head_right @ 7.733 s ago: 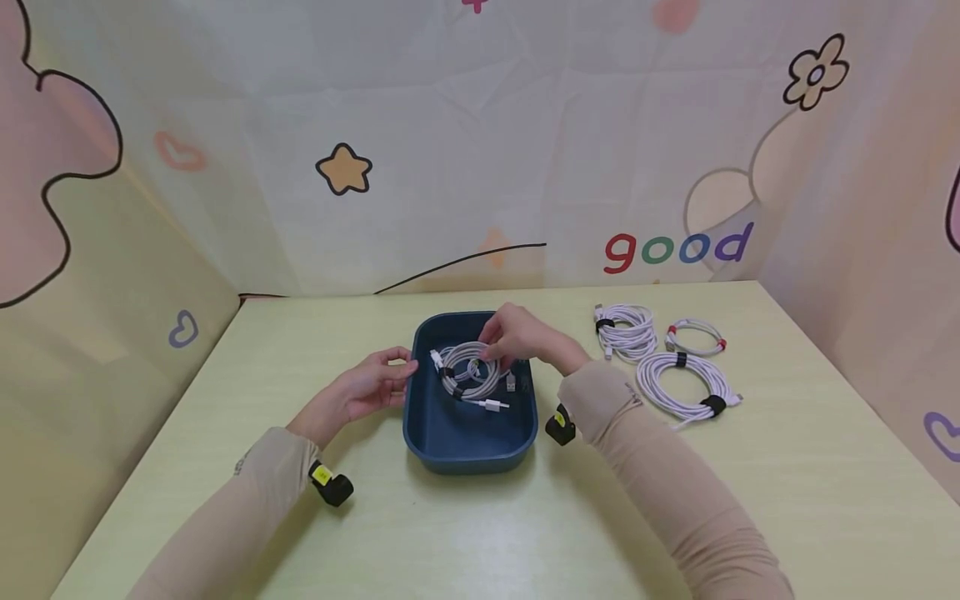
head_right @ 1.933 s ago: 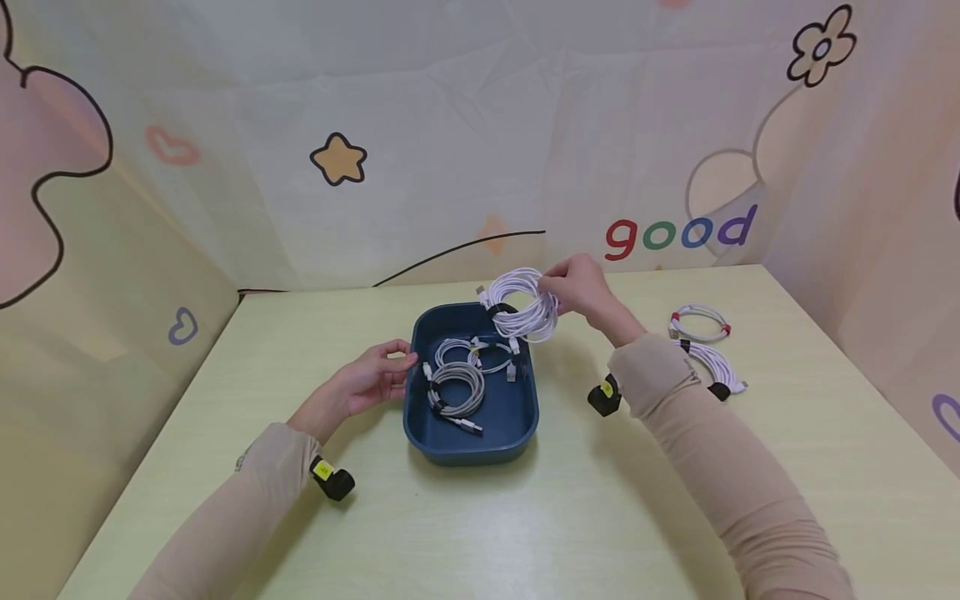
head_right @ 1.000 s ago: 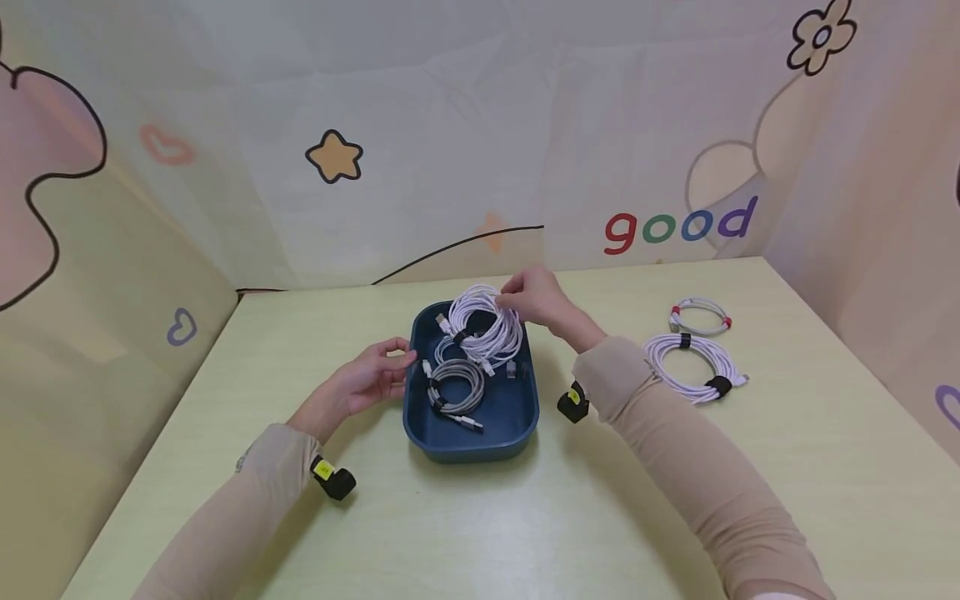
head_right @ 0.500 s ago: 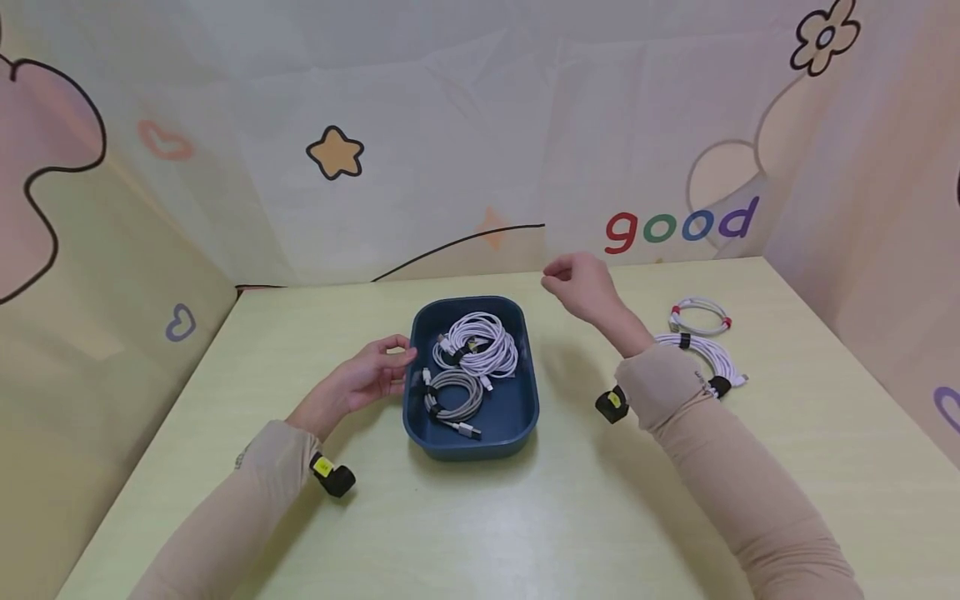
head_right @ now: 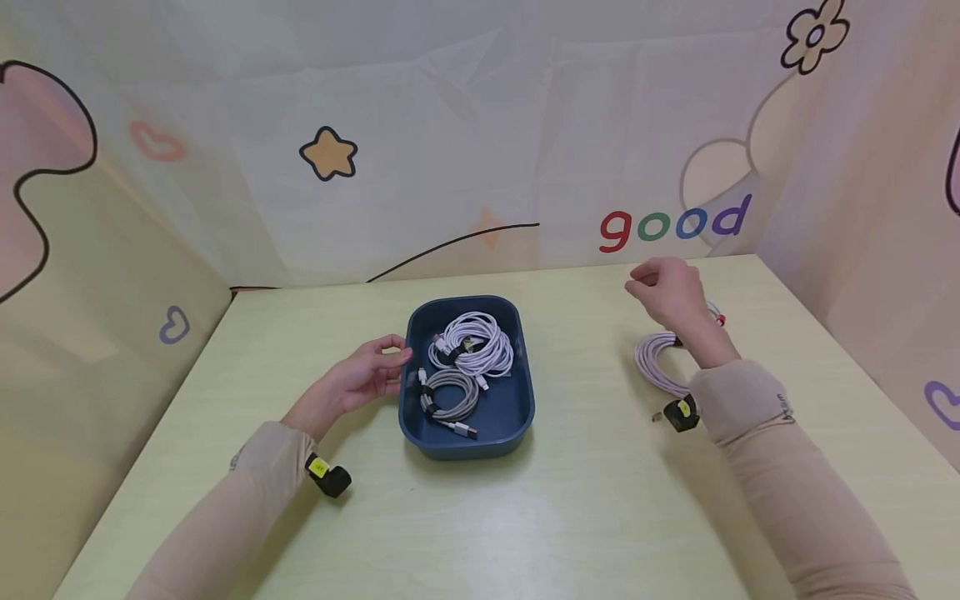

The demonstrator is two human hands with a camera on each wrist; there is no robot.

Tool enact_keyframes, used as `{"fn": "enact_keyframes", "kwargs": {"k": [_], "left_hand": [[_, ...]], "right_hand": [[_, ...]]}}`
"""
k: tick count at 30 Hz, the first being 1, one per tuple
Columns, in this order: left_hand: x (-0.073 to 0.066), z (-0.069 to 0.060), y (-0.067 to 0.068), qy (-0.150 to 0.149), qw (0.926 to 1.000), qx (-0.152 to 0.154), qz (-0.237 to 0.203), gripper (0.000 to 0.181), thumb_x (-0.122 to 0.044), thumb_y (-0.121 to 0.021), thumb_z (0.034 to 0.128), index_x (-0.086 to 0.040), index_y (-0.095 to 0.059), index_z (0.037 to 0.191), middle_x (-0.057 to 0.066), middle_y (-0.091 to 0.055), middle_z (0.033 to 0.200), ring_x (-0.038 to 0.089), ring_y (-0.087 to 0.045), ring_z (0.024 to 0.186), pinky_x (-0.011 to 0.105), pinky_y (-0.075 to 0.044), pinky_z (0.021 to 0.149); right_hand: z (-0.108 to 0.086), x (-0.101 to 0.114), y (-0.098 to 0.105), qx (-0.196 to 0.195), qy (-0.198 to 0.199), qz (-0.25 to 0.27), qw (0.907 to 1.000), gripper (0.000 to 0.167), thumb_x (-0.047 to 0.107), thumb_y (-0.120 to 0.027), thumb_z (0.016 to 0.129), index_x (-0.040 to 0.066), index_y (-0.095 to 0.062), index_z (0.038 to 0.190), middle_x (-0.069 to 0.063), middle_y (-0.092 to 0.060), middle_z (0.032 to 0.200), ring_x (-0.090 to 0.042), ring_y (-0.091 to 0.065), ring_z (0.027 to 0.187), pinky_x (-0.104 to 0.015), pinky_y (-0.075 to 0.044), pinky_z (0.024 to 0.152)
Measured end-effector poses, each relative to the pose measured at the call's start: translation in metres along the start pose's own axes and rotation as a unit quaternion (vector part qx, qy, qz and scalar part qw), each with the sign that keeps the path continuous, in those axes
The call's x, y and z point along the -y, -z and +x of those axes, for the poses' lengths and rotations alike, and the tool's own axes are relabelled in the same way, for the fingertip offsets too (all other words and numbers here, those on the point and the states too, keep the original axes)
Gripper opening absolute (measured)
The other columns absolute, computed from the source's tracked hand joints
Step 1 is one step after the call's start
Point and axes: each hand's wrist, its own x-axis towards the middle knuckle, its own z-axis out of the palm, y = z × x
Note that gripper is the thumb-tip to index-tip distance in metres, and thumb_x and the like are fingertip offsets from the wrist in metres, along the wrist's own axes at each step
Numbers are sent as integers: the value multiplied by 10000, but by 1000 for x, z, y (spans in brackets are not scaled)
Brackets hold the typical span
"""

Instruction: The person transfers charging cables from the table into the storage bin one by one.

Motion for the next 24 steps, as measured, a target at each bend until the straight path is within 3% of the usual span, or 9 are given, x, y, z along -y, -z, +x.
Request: {"fn": "enact_keyframes", "kwargs": {"k": [6, 14, 24], "left_hand": [[0, -1, 0, -10, 10000, 0, -30, 79, -98, -534, 982, -150, -478, 965, -11, -623, 781, 101, -575, 600, 261, -538, 595], [0, -1, 1, -23, 10000, -28, -28, 77, -94, -531, 984, -153, -487, 959, -12, -620, 775, 102, -572, 599, 258, -543, 595], [-1, -1, 0, -13, 10000, 25, -4, 89, -98, -543, 978, -156, -479, 960, -12, -602, 755, 106, -574, 603, 264, -534, 603]], "right_hand": [[-3, -34, 9, 49, -206, -374, 9991, 336, 149, -583, 927, -123, -600, 1123, -328, -640, 1067, -442, -582, 962, -507, -469, 806], [-5, -70, 14, 638, -378, -856, 9936, 327, 130, -616, 875, -145, -619, 1050, -357, -605, 1090, -524, -498, 1031, -612, -383, 884], [-5, -93, 15, 1056, -367, -1069, 9880, 327, 125, -666, 821, -135, -639, 1015, -355, -612, 1058, -559, -510, 1024, -624, -399, 876]]}}
